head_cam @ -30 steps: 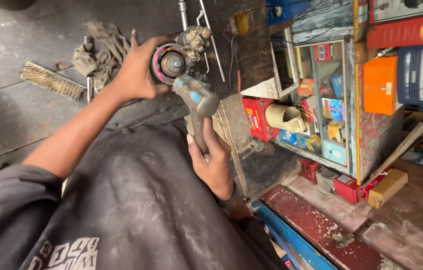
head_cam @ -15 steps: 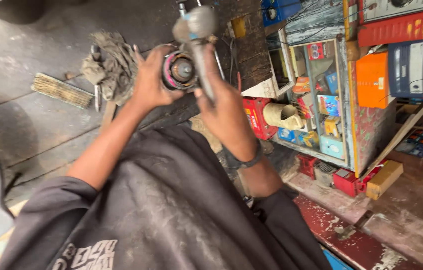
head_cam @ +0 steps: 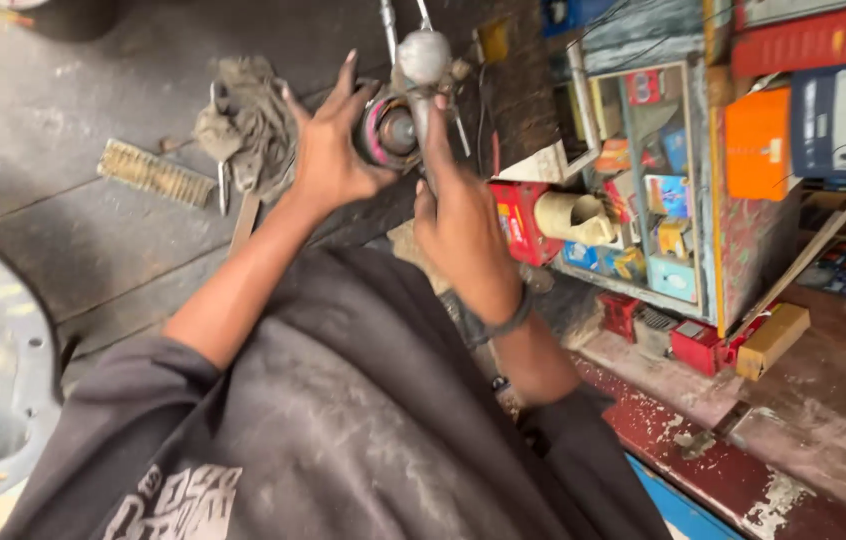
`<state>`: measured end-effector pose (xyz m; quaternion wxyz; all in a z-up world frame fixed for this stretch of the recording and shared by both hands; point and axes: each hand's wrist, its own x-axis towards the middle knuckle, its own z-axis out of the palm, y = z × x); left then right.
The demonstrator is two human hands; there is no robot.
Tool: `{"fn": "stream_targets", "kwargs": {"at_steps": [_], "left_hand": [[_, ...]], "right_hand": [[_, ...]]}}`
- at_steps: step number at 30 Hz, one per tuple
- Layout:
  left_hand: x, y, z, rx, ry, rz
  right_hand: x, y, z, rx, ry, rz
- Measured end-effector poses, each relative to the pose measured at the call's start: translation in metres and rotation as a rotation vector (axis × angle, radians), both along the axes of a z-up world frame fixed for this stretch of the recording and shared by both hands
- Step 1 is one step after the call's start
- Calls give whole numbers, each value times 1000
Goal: Disassembling, inspecting, and reassembling a starter motor component in a workshop.
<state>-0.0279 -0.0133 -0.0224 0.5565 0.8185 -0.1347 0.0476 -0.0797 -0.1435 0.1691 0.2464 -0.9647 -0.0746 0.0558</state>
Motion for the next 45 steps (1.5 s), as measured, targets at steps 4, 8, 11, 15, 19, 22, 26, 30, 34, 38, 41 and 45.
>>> {"fn": "stream_targets", "kwargs": {"at_steps": [4,8,11,15,19,22,26,30,34,38,41,45], "left_hand": [[16,-3,9,1,30,-43],[8,8,12,101,91,-62],[16,0,13,90,49,-87],[17,8,30,163,52,-109],[27,5,26,214,167,-131],[21,8,-2,185,55,-117],[36,-10,-30,-55,39,-202],[28,-15,-39,-18,7,-229],[19,-4,-37,62,97,-207],[44,-13,-44,74,-27,-220],[29,-5,-47,52,-87,-183],[33,1,2,-78,447,-271]], "right_hand": [[4,-5,-2,14,15,-7],[3,-3,-11,77,-18,-5],[-5,2,-1,56,-142,26],[-1,-10,-25,96,10,-50],[-4,-5,-14,66,-137,31],[-6,-4,-23,81,-64,-24],[-2,-2,-18,123,-179,32],[-6,-1,-12,168,52,-98],[-9,12,7,22,-261,43],[0,6,10,72,-152,-82],[3,11,2,100,-133,-49],[-7,3,-19,150,-62,-79]]}}
